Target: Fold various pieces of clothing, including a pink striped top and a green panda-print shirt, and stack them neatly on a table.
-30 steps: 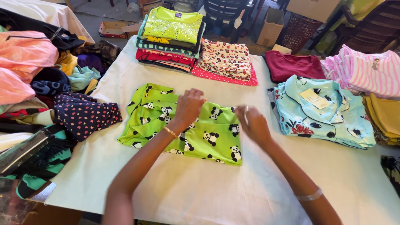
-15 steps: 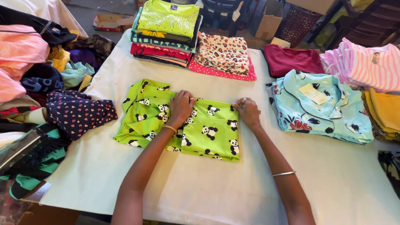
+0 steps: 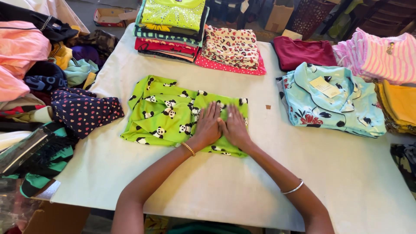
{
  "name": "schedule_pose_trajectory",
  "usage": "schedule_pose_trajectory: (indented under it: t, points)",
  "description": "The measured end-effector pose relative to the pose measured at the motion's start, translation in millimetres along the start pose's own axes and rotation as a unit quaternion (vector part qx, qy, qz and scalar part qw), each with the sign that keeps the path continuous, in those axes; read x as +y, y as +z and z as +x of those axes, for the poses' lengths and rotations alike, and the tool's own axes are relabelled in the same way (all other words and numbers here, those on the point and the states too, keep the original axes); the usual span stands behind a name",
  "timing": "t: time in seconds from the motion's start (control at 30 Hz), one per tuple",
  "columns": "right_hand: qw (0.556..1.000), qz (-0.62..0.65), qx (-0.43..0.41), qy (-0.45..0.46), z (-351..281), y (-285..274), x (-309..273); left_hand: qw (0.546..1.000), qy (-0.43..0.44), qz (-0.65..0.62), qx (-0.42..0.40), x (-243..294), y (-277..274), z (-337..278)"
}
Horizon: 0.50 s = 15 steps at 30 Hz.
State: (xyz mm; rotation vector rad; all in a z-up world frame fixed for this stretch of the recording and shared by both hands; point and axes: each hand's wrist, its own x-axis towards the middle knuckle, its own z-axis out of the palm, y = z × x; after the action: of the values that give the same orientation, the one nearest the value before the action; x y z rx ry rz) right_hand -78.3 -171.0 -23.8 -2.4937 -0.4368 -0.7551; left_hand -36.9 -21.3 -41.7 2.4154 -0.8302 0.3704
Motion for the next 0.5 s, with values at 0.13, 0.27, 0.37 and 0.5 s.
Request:
schedule_pose_trajectory:
  t: [0.13,0.27,0.37,0.5]
  points:
    - [0.981,-0.117,-0.111,0.11,-12,4,-3,0.976,-0.115,0.147,-0.116,10,-43,7]
    - [0.975,-0.123,-0.139,0.124,-8,-6,-15,0.972,-0.167,0.127,-0.103,-43,-40,15]
    - [0.976,-0.106,-0.13,0.139,-9,5,10,0.972,-0.197,0.112,-0.056,-71,-37,16]
    - [0.981,-0.101,-0.035,0.161,-3,-12,70,0.975,-0.132,0.14,0.107,-46,-81,9]
